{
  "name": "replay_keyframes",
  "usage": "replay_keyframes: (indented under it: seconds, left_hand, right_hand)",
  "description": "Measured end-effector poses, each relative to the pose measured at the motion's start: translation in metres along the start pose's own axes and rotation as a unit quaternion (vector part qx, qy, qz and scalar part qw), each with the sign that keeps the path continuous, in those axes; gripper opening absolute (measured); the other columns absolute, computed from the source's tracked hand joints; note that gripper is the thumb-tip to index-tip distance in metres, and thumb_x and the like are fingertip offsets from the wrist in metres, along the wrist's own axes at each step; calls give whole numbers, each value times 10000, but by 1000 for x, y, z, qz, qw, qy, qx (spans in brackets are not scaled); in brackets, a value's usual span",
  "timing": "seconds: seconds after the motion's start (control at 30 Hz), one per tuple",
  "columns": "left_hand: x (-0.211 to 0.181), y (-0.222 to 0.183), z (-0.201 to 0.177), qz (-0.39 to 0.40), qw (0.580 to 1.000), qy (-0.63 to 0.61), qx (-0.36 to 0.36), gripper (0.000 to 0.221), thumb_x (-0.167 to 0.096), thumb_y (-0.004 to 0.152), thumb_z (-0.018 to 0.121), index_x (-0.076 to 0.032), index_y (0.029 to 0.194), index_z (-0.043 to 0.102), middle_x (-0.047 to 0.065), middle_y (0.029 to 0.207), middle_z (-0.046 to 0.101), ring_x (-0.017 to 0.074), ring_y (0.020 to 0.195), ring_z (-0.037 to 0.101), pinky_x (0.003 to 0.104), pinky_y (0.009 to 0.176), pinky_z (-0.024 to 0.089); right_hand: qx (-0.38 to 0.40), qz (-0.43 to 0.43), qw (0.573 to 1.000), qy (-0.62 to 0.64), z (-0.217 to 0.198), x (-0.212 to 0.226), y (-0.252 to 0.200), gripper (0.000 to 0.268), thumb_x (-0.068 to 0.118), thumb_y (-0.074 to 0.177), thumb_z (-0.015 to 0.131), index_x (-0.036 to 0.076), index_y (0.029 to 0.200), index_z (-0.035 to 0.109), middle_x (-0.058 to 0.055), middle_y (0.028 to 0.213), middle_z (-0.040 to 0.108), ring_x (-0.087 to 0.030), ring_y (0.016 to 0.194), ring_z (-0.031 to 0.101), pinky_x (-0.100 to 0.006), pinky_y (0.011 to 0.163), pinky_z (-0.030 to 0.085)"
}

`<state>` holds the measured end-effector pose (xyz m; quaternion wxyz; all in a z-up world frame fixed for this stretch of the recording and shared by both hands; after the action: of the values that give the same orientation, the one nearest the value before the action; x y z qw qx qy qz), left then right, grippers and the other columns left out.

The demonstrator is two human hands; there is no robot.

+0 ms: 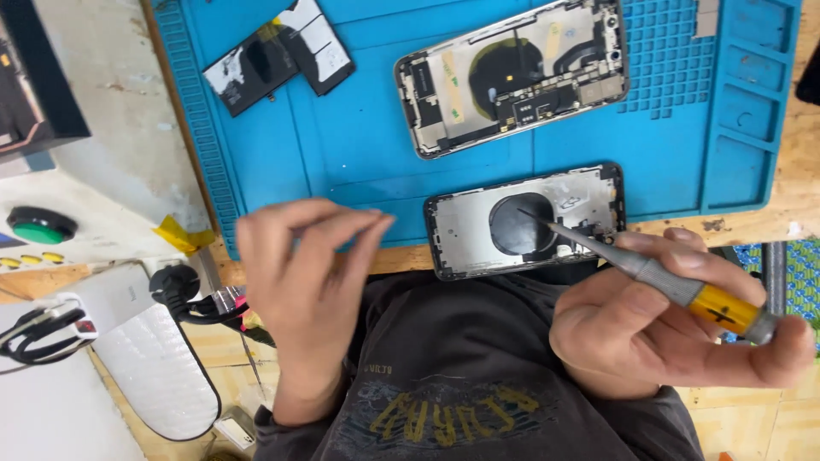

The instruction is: Disassembling internal components of a smartphone using a precision screwdriver on a repair mat.

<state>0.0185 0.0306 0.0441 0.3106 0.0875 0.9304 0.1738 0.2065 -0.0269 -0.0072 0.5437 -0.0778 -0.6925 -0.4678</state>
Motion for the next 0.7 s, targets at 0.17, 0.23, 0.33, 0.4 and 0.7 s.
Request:
replay_keyframes:
  seconds: [0.17,0.23,0.33,0.4,0.7]
  left_hand:
    - [-28,1,22,101,987,36,120,109,-123,839,622,-103,906,538,42,909,513,232,818,481,332,644,304]
    - [-32,3,25,92,987,34,127,110,-127,845,607,-100,917,529,45,924,513,228,841,484,328,647,302]
    - [-34,5,28,74,988,29,132,113,-122,842,605,-97,918,526,41,917,524,215,843,493,313,642,300]
    - [-33,5,29,64,989,26,129,116,-113,833,618,-96,909,533,34,894,536,206,823,499,301,635,300]
    - [-31,7,31,66,990,16,126,112,-116,825,624,-100,906,548,26,893,543,208,818,506,294,640,302]
  right_hand:
    - [17,-48,999,-6,28,15,12,415,-64,847,441,219,1132,339,-214,821,435,-388,491,460,-460,622,365]
    - [32,-61,998,2,32,17,14,401,-7,827,454,224,1133,335,-218,795,433,-386,497,477,-437,604,373]
    - [87,-75,993,-7,31,18,15,418,24,805,484,213,1134,307,-209,802,454,-352,552,537,-405,675,401]
    - [128,-76,989,-23,32,17,14,443,-2,803,499,200,1134,283,-198,835,477,-321,602,582,-397,762,422]
    - [105,-64,992,-27,34,15,14,446,-39,792,516,201,1098,297,-191,810,478,-328,577,572,-393,745,417]
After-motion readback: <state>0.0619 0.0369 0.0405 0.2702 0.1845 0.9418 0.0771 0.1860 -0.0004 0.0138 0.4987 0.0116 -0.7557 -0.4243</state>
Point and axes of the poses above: each hand's wrist, its own y-axis towards the middle knuckle, its own z-axis out of the palm, x = y × z, the point moved 3 cm from there along y, towards the middle knuckle
